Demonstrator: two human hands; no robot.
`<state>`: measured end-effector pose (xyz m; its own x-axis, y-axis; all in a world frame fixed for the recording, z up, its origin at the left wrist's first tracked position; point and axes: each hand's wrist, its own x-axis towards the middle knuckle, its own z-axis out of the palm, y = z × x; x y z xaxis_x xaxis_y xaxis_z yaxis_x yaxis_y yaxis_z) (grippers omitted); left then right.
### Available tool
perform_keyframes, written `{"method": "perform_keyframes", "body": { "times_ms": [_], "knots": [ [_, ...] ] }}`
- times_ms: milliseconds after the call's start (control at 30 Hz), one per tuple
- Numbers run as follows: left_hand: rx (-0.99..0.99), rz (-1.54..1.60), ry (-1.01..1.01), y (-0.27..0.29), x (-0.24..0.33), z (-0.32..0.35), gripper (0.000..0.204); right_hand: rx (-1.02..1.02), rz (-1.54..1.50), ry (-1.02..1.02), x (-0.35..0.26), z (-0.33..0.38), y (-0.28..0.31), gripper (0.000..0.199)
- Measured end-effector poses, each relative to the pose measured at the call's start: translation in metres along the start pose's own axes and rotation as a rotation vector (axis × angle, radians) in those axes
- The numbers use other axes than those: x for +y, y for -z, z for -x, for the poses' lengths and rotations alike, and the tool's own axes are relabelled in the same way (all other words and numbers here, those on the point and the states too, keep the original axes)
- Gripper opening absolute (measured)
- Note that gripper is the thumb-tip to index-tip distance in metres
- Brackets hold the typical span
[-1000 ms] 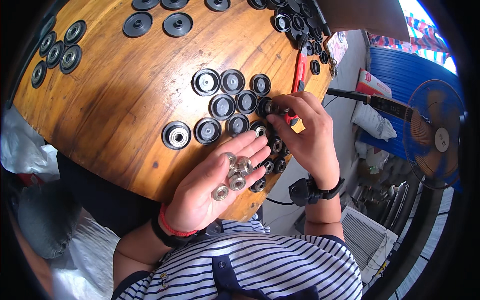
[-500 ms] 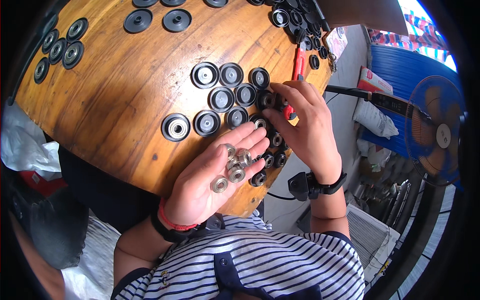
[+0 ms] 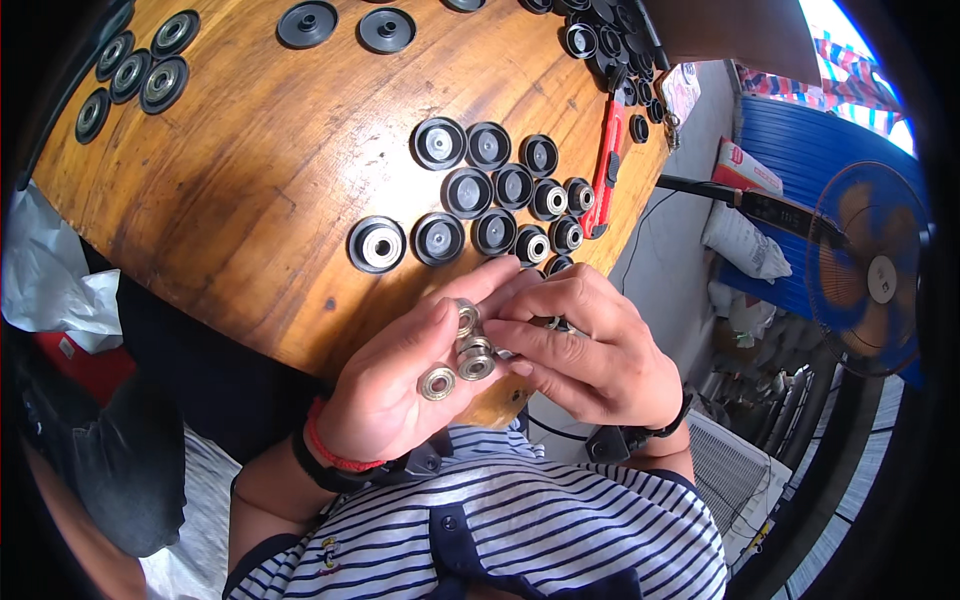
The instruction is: Assembling small metal bearings into circular plastic housings using a mallet and a manual press.
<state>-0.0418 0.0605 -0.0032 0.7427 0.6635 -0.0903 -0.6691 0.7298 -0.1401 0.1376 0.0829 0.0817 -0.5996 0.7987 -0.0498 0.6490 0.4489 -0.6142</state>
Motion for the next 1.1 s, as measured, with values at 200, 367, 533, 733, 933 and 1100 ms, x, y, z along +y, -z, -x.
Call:
{"method": "perform_keyframes", "body": {
  "times_ms": [200, 367, 533, 733, 933, 1100],
  "knots": [
    [-0.074, 0.014, -0.046, 0.005, 0.006, 0.002, 0.055, 0.047, 0.075, 0.094, -0.001, -0.004, -0.007, 0.025],
    [0.019, -0.103, -0.177, -0.002, 0.016, 0.004, 0.060, 0.233, 0.022, -0.035, 0.005, -0.010, -0.005, 0.030],
    [0.049, -0.332, -0.498, -0.002, 0.032, 0.009, 0.071, 0.224, 0.233, -0.213, 0.017, -0.017, -0.011, 0.031],
    [0.162, -0.428, -0.498, -0.001, 0.035, 0.007, 0.079, 0.137, 0.357, -0.193, 0.018, -0.023, -0.014, 0.030],
    [0.140, -0.440, -0.499, 0.000, 0.033, 0.007, 0.077, 0.152, 0.382, -0.132, 0.023, -0.023, -0.016, 0.032],
    [0.110, -0.452, -0.492, -0.001, 0.031, 0.005, 0.077, 0.175, 0.405, -0.096, 0.023, -0.024, -0.018, 0.033]
  ]
}}
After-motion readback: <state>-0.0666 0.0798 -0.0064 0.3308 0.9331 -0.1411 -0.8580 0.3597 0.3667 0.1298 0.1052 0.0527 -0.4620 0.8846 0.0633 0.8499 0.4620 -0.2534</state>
